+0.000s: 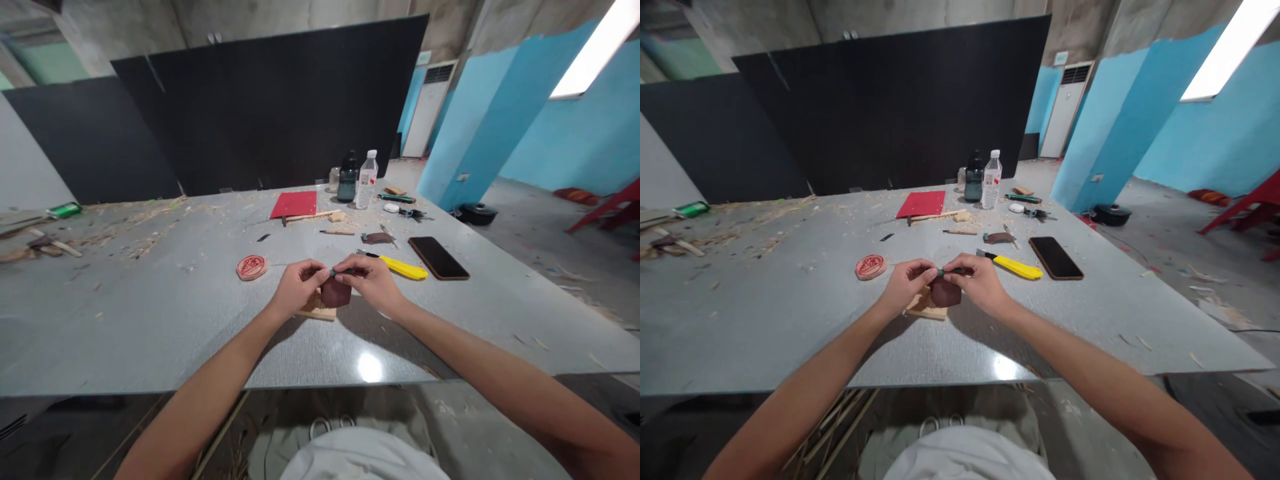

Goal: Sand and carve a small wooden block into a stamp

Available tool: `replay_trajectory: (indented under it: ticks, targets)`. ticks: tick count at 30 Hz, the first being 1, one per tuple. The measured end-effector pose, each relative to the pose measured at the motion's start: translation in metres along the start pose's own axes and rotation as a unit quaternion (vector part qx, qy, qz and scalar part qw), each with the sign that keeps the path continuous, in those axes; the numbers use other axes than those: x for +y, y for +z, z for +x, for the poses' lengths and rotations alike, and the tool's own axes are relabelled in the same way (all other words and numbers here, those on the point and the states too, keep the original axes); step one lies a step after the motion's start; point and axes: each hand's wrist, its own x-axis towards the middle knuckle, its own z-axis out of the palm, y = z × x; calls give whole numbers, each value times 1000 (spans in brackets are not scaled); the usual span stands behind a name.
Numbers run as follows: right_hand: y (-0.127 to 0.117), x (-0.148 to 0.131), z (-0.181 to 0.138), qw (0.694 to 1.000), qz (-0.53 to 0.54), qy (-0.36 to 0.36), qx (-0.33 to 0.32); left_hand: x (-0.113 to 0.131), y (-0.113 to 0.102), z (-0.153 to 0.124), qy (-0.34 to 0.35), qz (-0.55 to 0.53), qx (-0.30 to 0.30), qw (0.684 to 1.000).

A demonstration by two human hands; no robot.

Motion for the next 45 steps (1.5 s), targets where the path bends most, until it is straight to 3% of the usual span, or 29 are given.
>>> replay_trajectory:
  ticks: [9,15,22,24,28,30,32,37,40,43,45]
  targets:
    - [-5,3,2,997,-34,19,-65,4,-2,-6,44,102,2,994]
    - [-5,1,1,999,-30,14,-42,6,-1,-7,18,75,-12,997]
    - [-11,-2,6,974,44,85,-203,14,0,-9,36,135,-30,990]
    - [-15,5,10,978,54,96,-178,14,-4,-7,33,193,-19,981]
    - [-25,17,17,998,-61,12,6,9,-20,-4,-1,394,49,918]
    - [-28,21,18,987,-136,-38,79,4,-26,-4,-21,473,42,880]
    - [-28,24,18,976,-177,-63,107,-1,-28,-5,-29,495,-1,869]
    - [-20,30,16,974,-197,-76,77,-6,-21,-10,-24,427,-42,903]
    - [-17,28,14,974,-197,-88,76,-3,-14,-12,-68,334,-49,939]
    - [-17,19,10,968,-194,-129,92,-2,-2,-13,-101,225,-4,969]
    - [-15,11,6,964,-193,-157,94,-5,6,-12,-56,169,36,983]
